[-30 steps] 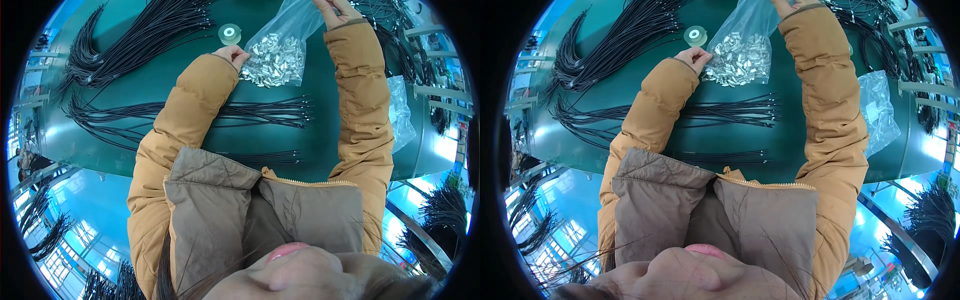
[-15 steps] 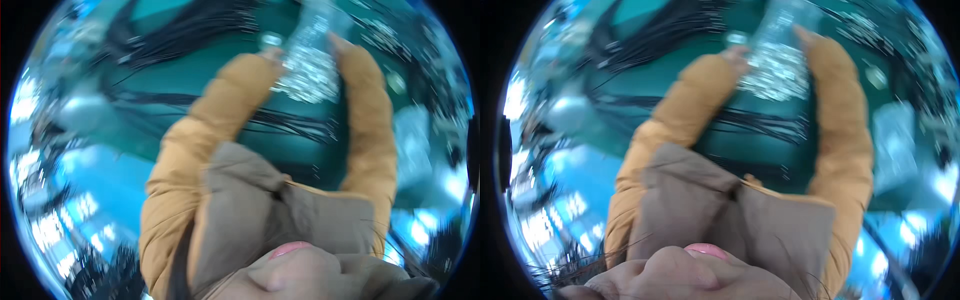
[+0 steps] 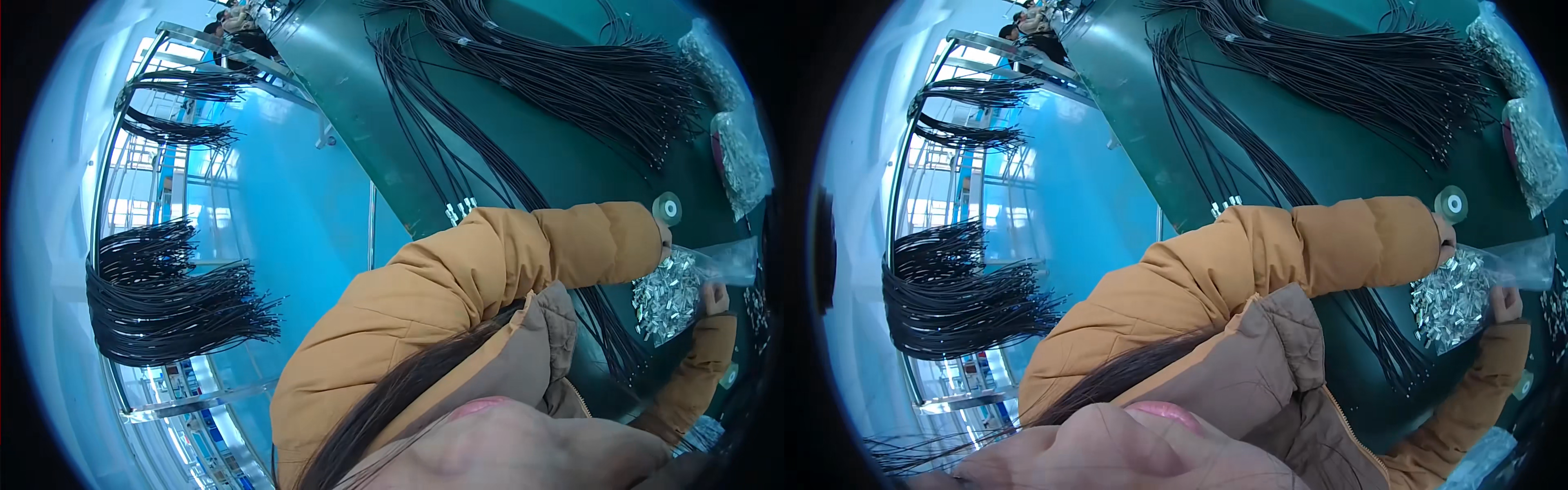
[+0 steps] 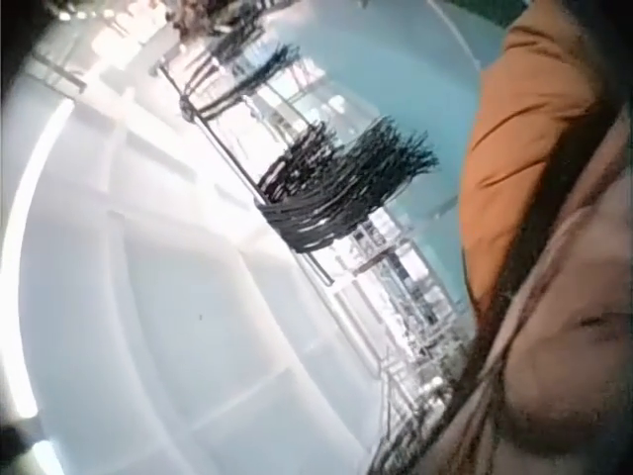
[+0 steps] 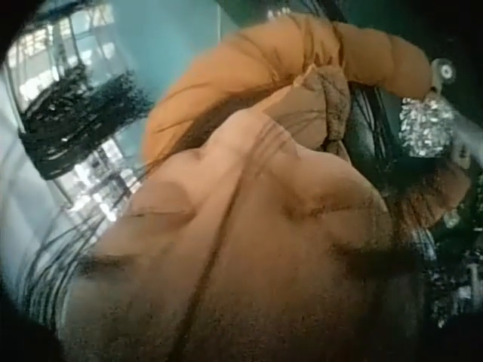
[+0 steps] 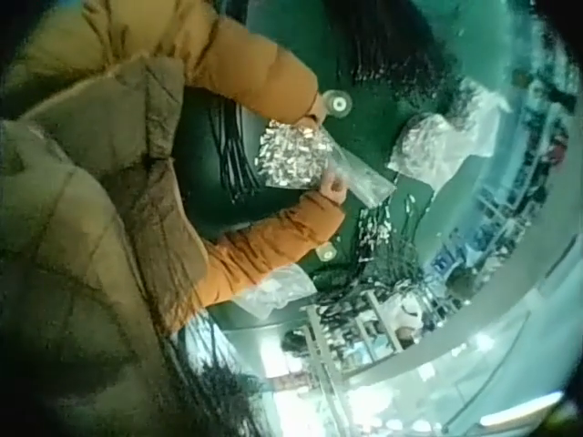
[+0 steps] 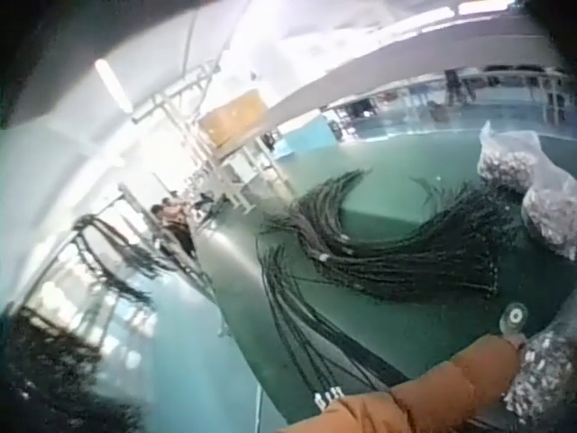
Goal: The person assembles connectors onto cables by hand.
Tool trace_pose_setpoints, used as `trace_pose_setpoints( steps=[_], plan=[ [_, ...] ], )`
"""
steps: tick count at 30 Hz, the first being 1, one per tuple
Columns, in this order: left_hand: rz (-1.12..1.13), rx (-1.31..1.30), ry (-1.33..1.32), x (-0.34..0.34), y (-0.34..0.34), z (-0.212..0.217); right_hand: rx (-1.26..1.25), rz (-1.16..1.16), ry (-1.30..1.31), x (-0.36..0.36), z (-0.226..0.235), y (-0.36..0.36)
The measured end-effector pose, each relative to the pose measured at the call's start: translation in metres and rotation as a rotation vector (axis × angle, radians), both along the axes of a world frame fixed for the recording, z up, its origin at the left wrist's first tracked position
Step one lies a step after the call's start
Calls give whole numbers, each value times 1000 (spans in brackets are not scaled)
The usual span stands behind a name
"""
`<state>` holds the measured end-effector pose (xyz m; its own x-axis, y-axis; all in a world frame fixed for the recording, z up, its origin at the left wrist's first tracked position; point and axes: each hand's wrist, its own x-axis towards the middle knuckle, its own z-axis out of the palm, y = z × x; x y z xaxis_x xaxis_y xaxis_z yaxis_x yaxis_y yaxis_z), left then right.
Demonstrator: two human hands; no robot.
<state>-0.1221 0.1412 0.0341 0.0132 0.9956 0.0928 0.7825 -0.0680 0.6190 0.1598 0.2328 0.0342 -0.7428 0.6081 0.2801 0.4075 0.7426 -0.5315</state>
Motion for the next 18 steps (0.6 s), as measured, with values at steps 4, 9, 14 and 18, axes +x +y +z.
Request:
trace_pose_setpoints(
  steps=[4, 9, 14, 18],
  plan=[
    [37, -39, -2, -8, 1, -2, -56, 42, 41, -55, 16, -23],
    [35, -48, -65, -3, -2, 5, -85, 45, 33, -24, 23, -34],
    [36, -62, -84, -2, -3, 5, -118, 53, 70, -24, 20, -39],
    [49, -70, -95, -1, -2, 3, -141, 72, 103, -39, 17, -31]
  ],
)
